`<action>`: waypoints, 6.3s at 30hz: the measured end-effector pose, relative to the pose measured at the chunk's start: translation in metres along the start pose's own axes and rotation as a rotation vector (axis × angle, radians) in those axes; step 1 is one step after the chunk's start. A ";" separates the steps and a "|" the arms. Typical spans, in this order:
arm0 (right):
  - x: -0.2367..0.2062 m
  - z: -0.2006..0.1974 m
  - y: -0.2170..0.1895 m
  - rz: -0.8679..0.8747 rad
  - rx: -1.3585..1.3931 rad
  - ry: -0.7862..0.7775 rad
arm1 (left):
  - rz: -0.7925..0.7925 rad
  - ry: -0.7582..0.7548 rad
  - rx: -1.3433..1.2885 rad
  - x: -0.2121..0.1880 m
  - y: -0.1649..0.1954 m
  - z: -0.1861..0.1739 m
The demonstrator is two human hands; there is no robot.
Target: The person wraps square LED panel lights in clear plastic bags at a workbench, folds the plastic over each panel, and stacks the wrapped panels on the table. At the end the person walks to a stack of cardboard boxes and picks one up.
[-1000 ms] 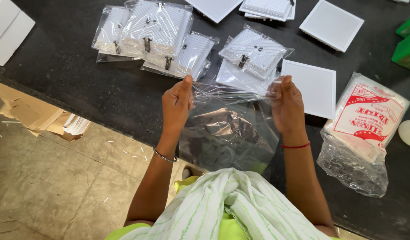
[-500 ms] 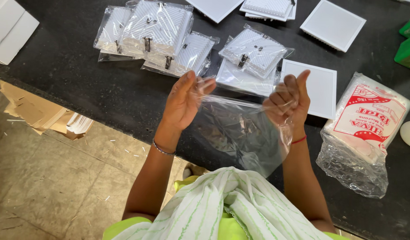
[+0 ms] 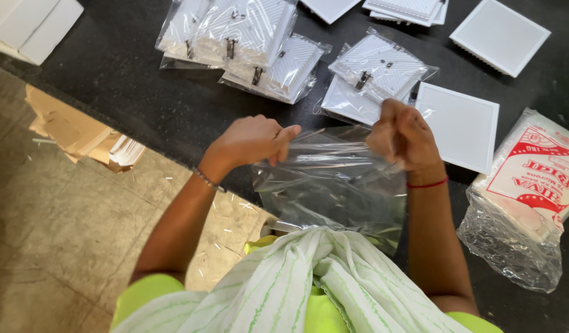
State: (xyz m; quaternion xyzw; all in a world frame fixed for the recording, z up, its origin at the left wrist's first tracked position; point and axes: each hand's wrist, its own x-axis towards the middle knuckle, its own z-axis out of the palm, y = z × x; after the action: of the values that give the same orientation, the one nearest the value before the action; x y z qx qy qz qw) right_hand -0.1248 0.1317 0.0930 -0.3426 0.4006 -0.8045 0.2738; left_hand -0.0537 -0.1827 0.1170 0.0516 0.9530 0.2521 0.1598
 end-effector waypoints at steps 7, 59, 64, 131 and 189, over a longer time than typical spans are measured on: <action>0.050 0.062 -0.007 0.179 -1.430 -0.413 | 0.159 0.615 0.499 -0.017 -0.023 -0.021; 0.154 0.052 0.264 -0.101 -1.522 -0.093 | 0.096 0.876 -0.056 -0.100 0.028 0.163; 0.113 0.066 0.269 -0.249 -1.571 -0.247 | -0.141 1.032 0.214 -0.083 -0.026 0.133; -0.199 -0.093 0.119 0.332 -0.035 0.785 | 0.006 0.365 0.259 -0.067 0.098 0.223; -0.129 -0.011 0.150 0.266 -0.121 0.793 | 0.694 0.091 -0.442 -0.128 0.105 0.132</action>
State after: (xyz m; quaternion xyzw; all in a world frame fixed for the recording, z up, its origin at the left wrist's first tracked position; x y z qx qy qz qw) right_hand -0.0289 0.1502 -0.0794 0.0328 0.5622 -0.8067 0.1793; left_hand 0.1128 -0.0534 0.0967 0.3233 0.8080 0.4916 0.0302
